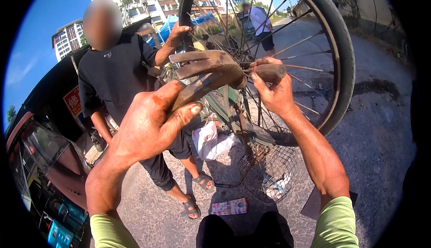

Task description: The person repairs a bicycle wheel by using a hammer and a metal bar to adjust the spokes. They repeatedly strike the spokes to true the wheel while another person holds the wheel steady. The task involves precise manual coordination to align the wheel structure.

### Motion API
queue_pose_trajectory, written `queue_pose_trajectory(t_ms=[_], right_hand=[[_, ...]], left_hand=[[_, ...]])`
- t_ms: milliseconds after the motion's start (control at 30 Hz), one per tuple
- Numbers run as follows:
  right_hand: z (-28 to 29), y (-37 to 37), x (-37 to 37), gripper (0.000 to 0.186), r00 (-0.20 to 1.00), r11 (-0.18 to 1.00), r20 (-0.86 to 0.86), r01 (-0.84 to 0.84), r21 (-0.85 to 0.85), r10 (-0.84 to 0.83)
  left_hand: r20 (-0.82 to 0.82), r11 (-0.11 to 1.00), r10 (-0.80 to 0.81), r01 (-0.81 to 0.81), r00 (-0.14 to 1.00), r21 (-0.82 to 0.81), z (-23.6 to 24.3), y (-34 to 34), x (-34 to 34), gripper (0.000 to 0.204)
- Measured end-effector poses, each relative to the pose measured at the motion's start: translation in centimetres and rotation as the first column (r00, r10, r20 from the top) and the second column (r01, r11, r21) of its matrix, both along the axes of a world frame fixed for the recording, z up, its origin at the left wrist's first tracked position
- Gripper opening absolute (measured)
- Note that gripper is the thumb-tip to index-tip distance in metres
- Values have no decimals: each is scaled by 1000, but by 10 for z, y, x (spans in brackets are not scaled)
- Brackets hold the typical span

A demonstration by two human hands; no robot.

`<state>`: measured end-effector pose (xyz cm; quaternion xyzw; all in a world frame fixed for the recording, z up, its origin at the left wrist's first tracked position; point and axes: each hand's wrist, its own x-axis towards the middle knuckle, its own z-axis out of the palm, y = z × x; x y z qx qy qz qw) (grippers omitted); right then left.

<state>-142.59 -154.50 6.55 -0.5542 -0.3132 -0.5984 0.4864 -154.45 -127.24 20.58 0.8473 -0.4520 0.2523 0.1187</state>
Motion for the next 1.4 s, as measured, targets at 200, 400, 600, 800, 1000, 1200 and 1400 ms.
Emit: queue_pose_trajectory(t_ms=[200, 400, 600, 800, 1000, 1200, 1400], right_hand=[[2, 3, -5, 25, 1000, 1000, -20, 5, 7, -5], [5, 3, -8, 26, 992, 996, -100, 79, -37, -82], [12, 2, -16, 26, 978, 968, -2, 205, -144, -207], [11, -1, -17, 27, 936, 902, 54, 350, -252, -348], [11, 0, -17, 28, 996, 975, 36, 92, -203, -87], [11, 3, -15, 28, 962, 933, 7, 268, -242, -274], [12, 0, -13, 26, 957, 932, 28, 289, -219, -290]], left_hand=[[-49, 996, 90, -89, 995, 9, 1, 0, -2, 30], [69, 999, -41, 39, 997, 34, 10, -17, -5, 27], [248, 962, -159, 93, 956, 257, 27, -54, -22, 24], [352, 923, -66, -77, 934, 377, 48, -76, -46, 21], [330, 919, -71, -66, 941, 388, 41, -74, -43, 23], [351, 917, 15, -153, 936, 369, 46, -72, -48, 26], [382, 932, -76, -71, 921, 355, 38, -66, -41, 25]])
